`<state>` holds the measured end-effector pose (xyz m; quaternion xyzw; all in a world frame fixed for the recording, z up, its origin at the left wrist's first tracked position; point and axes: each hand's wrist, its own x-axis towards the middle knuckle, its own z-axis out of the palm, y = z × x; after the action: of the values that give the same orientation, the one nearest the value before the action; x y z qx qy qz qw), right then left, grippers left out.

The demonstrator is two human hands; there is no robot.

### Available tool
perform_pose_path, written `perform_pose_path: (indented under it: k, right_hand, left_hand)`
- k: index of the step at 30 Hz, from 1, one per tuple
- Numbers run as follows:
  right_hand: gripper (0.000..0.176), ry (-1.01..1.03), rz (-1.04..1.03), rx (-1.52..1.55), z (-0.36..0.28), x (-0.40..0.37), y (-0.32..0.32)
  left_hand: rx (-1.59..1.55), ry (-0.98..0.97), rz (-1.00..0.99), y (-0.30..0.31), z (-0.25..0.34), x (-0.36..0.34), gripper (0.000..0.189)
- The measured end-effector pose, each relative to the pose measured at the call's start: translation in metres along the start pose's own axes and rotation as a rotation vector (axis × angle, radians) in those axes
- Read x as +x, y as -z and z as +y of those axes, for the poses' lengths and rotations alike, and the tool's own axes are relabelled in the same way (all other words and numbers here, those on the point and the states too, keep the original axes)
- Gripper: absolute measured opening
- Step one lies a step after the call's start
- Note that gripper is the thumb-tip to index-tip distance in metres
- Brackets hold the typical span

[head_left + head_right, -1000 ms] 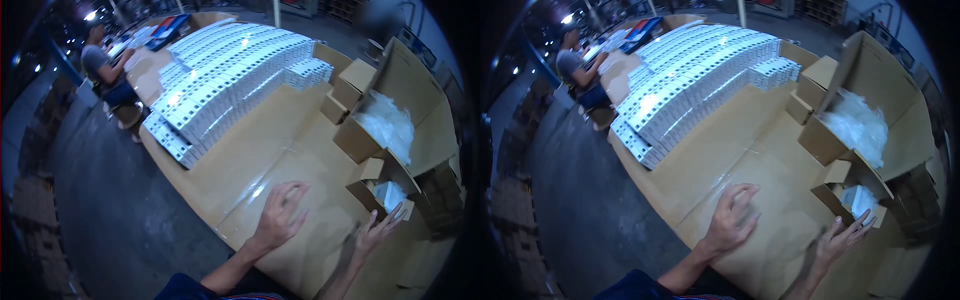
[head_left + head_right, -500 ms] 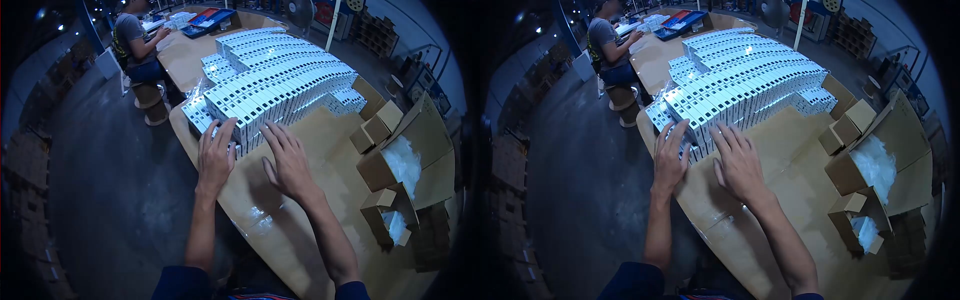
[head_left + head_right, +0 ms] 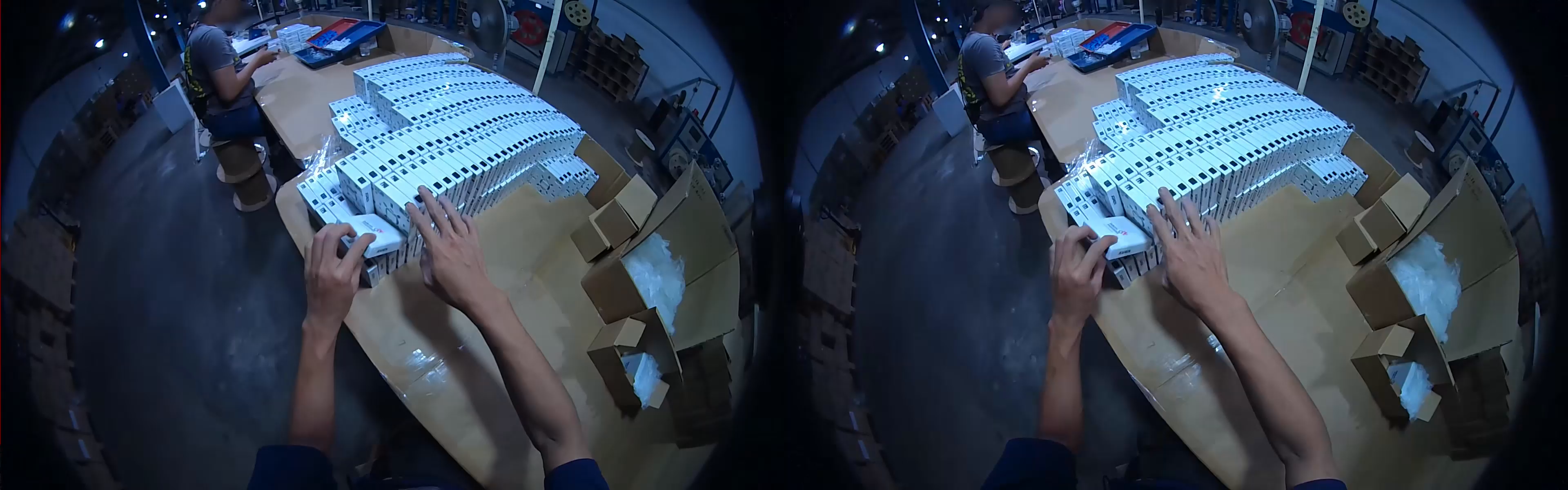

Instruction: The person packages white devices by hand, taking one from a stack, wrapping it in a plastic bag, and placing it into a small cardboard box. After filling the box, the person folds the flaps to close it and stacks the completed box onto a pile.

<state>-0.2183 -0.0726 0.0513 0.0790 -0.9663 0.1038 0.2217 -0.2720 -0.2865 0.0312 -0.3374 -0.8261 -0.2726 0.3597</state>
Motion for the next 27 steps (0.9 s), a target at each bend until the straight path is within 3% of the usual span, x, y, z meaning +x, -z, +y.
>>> perform_pose_path:
  k: [6, 9, 13, 15, 17, 20, 21, 23, 27]
  right_hand:
    - [0.094, -0.063, -0.018, 0.041, -0.009, -0.009, 0.017]
    - [0.09, -0.141, 0.068, 0.208, -0.017, -0.029, 0.035]
    - [0.069, -0.268, 0.023, 0.781, -0.013, -0.073, 0.064]
    - [0.062, -0.422, -0.026, 1.246, -0.012, -0.103, 0.079]
    - [0.05, -0.556, -0.106, 1.391, -0.004, -0.136, 0.093]
    - [0.035, -0.552, 0.235, 1.225, 0.013, -0.182, 0.09]
    - [0.023, -0.67, 0.288, 1.194, 0.021, -0.195, 0.112]
    - [0.019, -0.766, 0.407, 1.242, 0.046, -0.228, 0.143]
    - [0.019, -0.874, 0.575, 0.876, 0.1, -0.281, 0.209]
  left_hand:
    - [-0.052, 0.054, 0.08, 0.029, 0.019, -0.024, 0.05]
    - [-0.111, 0.015, 0.115, 0.028, 0.034, -0.032, 0.048]
    - [-0.337, 0.007, 0.131, 0.009, 0.063, -0.042, 0.048]
    - [-0.444, -0.043, 0.128, -0.001, 0.091, -0.043, 0.047]
    - [-0.534, -0.096, 0.104, -0.019, 0.127, -0.048, 0.048]
    - [-0.717, -0.21, -0.055, -0.036, 0.189, -0.044, 0.048]
    - [-0.79, -0.259, -0.123, -0.041, 0.208, -0.036, 0.05]
    - [-0.953, -0.267, -0.188, -0.057, 0.241, -0.015, 0.049]
    - [-1.018, -0.402, -0.423, -0.105, 0.312, 0.062, 0.028]
